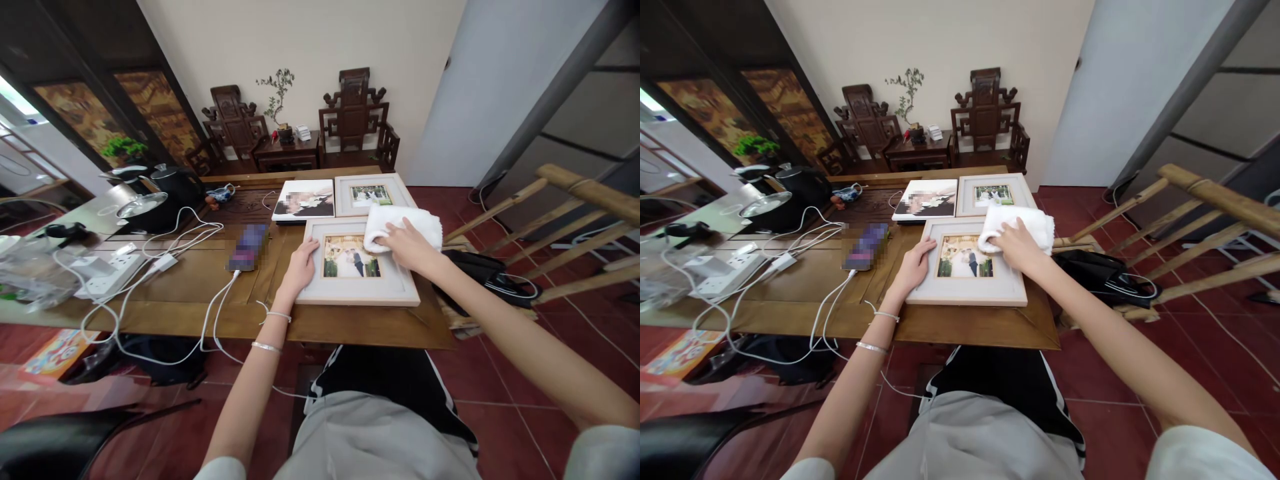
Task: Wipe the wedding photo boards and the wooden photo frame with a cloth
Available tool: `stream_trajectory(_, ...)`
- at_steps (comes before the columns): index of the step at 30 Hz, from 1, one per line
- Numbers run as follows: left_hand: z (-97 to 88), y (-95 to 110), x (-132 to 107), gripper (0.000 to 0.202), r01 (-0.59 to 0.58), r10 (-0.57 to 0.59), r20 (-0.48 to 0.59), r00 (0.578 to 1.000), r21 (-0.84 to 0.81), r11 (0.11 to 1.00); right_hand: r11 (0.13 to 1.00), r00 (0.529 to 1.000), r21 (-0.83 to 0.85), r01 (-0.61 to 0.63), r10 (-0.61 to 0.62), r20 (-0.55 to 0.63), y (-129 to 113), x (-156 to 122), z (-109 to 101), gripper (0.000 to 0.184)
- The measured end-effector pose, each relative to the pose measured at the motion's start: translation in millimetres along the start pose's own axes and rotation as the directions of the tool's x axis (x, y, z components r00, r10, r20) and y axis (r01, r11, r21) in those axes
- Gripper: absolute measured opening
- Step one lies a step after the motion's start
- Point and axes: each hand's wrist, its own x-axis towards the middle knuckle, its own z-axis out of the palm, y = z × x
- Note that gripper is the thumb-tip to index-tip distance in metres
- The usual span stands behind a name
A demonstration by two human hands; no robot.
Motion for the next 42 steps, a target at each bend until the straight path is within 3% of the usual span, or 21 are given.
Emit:
stream_trajectory(6,1.6,-0.6,-0.4,0.046,0.006,-0.006,-0.018,1.0,0.009,1.0,0.995,0.996,0.058,0.086,-0.087,0.018,-49.9,-71.8,-20.5,0.052)
stream_trajectory(10,-0.6,1.9,-0.3,0.044,-0.018,0.018,0.006,1.0,0.014,1.0,0.989,0.993,0.101,0.111,-0.115,0.033,-62.1,-97.2,-35.2,0.055)
stream_trajectory(13,-2.9,3.9,-0.5,0.043,-0.036,0.035,0.018,0.999,0.013,0.999,0.992,0.997,0.122,0.037,-0.046,0.068,-54.8,-84.7,-35.4,0.059)
stream_trajectory(18,-5.5,3.8,-0.7,0.044,-0.033,0.033,0.031,0.999,-0.01,0.999,0.979,0.99,0.159,-0.125,0.114,0.078,-25.3,-29.5,-20.4,0.062)
stream_trajectory(23,-6.1,3.4,-0.9,0.047,-0.01,0.011,0.032,0.999,-0.025,1.0,0.982,0.991,0.137,-0.129,0.131,-0.007,-6.4,9.2,-7.7,0.057)
stream_trajectory(27,-4.1,3.7,-1.0,0.05,0.008,-0.008,0.022,1.0,0.002,1.0,0.994,0.998,0.101,-0.045,0.049,-0.042,-15.8,-6.5,-6.3,0.056)
stream_trajectory(32,-0.5,2.4,-0.9,0.051,0.011,-0.011,0.008,1.0,0.023,1.0,0.992,0.998,0.118,0.054,-0.057,0.02,-46.4,-68.8,-23.2,0.056)
stream_trajectory(35,0.9,2.3,-0.5,0.051,0.019,-0.019,-0.001,1.0,0.022,1.0,0.987,0.995,0.151,0.063,-0.073,0.064,-60.8,-91.7,-35.7,0.058)
stream_trajectory(38,0.0,5.0,0.2,0.051,0.033,-0.033,0.006,0.999,0.014,0.999,0.979,0.992,0.196,0.057,-0.077,0.1,-72.0,-86.9,-43.6,0.057)
stream_trajectory(42,-3.9,11.0,0.4,0.043,0.088,-0.088,0.028,0.996,-0.01,0.996,0.944,0.986,0.311,0.108,-0.142,0.088,-94.2,-53.4,-48.6,0.054)
